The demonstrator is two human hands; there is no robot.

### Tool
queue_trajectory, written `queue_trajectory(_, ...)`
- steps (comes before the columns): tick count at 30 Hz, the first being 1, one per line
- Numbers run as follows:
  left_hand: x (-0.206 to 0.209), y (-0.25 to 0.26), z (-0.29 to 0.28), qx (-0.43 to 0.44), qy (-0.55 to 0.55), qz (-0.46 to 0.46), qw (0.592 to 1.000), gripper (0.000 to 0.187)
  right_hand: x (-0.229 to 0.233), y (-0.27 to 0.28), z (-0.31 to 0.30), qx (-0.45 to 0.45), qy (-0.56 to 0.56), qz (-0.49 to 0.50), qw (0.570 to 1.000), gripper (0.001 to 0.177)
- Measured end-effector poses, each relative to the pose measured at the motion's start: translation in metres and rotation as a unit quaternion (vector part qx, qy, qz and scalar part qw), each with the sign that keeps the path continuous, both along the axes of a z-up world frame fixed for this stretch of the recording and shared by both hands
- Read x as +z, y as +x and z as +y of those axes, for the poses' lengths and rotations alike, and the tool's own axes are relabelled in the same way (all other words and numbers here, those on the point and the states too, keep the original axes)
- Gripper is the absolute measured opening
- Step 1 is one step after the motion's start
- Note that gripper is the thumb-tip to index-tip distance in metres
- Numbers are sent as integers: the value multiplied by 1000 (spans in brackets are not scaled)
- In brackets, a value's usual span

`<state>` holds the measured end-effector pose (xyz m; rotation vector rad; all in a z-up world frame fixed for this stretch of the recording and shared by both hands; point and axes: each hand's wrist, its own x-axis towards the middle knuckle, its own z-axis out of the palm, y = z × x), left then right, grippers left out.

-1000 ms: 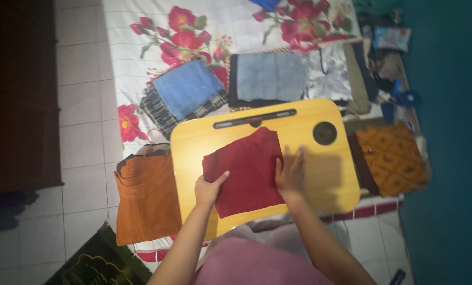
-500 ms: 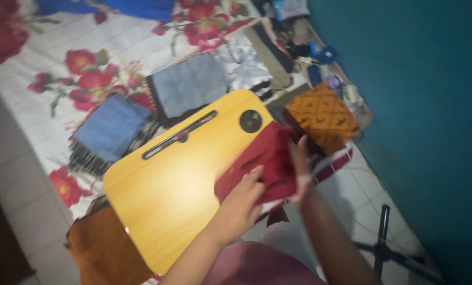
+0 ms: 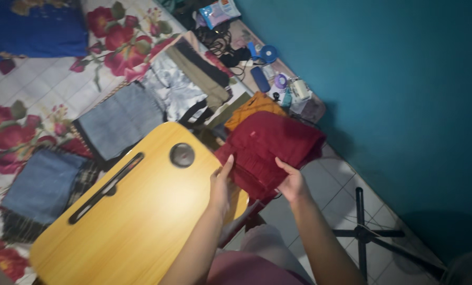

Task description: The person folds clothes including pants and a shirt on a small table placed on a bed.

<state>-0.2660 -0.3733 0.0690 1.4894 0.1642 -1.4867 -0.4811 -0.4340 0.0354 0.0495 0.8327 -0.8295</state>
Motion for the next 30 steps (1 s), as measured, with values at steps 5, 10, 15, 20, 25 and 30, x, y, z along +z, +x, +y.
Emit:
queue_trajectory(5, -68, -31, -89, 60, -122, -49, 990, 80, -67, -34, -59, -11, 25, -74, 997, 40)
queue_trajectory(10, -185, -49, -118, -45, -1, -143, 989, 78, -154, -69, -104, 94, 75, 182, 976, 51)
queue_trajectory(15, -258, -59, -104, -48, 52, -165, 984, 75, -186, -85, -113, 127, 133, 266, 946, 70)
queue_trajectory(20, -226, -68, -106, 54, -78, -214, 972, 71, -175, -79, -114, 116, 123, 224, 960, 71)
queue_trajectory(25, -202, -72, -129, 64, -105, -117, 986, 69, -167, -84, -117, 250, 37, 360, 898, 62)
queue_trajectory(30, -158, -73, -150, 63, -156, -10, 986, 63, -144, -95, -118, 341, -14, 334, 878, 47)
